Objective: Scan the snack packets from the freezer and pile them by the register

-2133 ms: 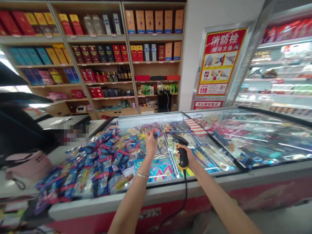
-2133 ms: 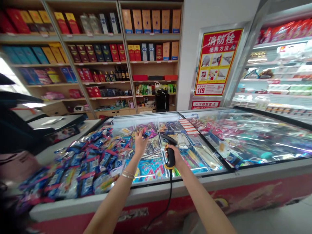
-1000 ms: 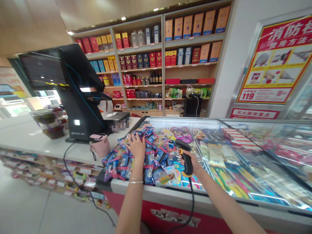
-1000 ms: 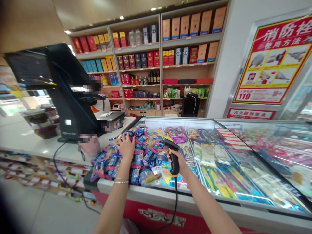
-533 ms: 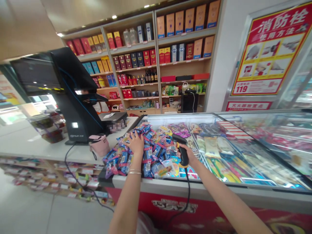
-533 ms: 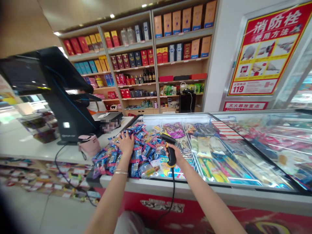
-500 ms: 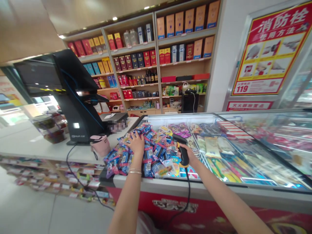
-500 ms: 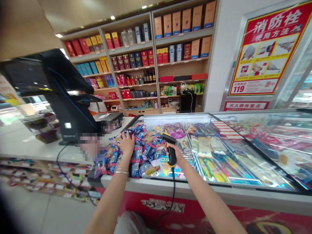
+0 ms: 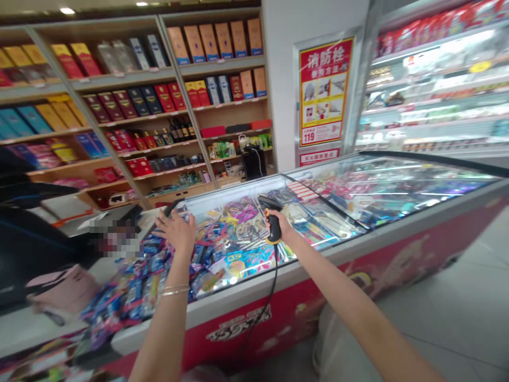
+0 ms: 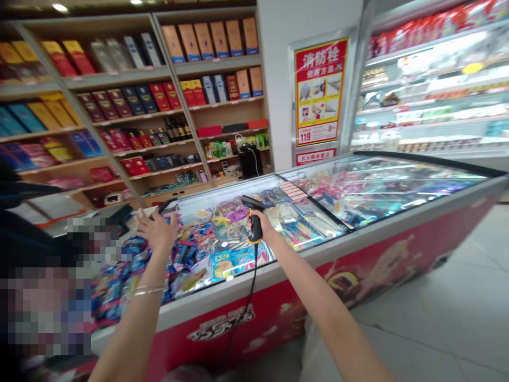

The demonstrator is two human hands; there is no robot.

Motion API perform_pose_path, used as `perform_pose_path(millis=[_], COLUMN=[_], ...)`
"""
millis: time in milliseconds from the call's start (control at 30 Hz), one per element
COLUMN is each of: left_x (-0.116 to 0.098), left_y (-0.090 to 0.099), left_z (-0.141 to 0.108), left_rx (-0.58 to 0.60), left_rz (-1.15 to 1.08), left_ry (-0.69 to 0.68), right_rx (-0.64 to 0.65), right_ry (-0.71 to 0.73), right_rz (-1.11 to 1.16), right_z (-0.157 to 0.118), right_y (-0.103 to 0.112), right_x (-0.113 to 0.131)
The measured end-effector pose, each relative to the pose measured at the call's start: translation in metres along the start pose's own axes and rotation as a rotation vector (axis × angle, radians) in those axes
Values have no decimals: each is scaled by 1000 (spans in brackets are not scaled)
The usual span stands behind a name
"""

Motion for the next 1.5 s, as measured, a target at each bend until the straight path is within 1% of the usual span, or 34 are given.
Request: perform_pose_path(millis=[67,167,267,400,500,533,567,633,667,700,767,867,1000,1133,1300,1400,1500], left_x=[-48,-130,-218,-333,-409,-432,-455,-495,-511,-524,-540,-549,-549,-549,-549,-547,-546], left_y=[-6,-18,-26,-22,-12,-8,-2,9,11,11,5,-4,-13,-18,-25,-30,-31], left_z=[-11,-39,-78,-138,-192,-212,-234,-278,-299,-316,-338,-348,-345,-342,-336,-331,-330], left_rx=[29,104,180,265,326,339,346,360,393,436,507,551,579,623,661,661,632], left_rz=[-75,-188,-279,-381,-448,-468,-493,-545,-562,-567,-552,-516,-522,-596,-757,-823,-812], left_ry=[-51,-155,-270,-452,-605,-662,-747,-947,-1043,-1109,-1164,-1166,-1135,-1066,-923,-842,-840], right_rx=[-60,-153,-273,-420,-506,-529,-551,-583,-591,-591,-574,-556,-547,-580,-582,-545,-532], right_ry=[75,168,256,385,457,479,501,531,548,560,568,553,566,613,685,718,739], right_rz=[-27,-60,-78,-92,-75,-69,-63,-47,-42,-42,-52,-69,-143,-181,-199,-189,-177], right_z=[-13,-39,-69,-111,-138,-145,-151,-158,-159,-158,-153,-144,-140,-146,-154,-156,-159], right_y=[24,66,113,173,215,228,240,261,270,277,286,292,289,284,283,282,282], right_x=[41,100,160,239,280,290,299,311,317,321,328,332,329,327,332,333,333])
Point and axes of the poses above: each hand's wrist, its own z-axis towards the middle knuckle, its own y-axis out of the back of the hand, x = y × z, the point moved 10 cm from there along z, towards the middle knuckle, and after that the axes turned 10 degrees about z, right-handed, at the moved point
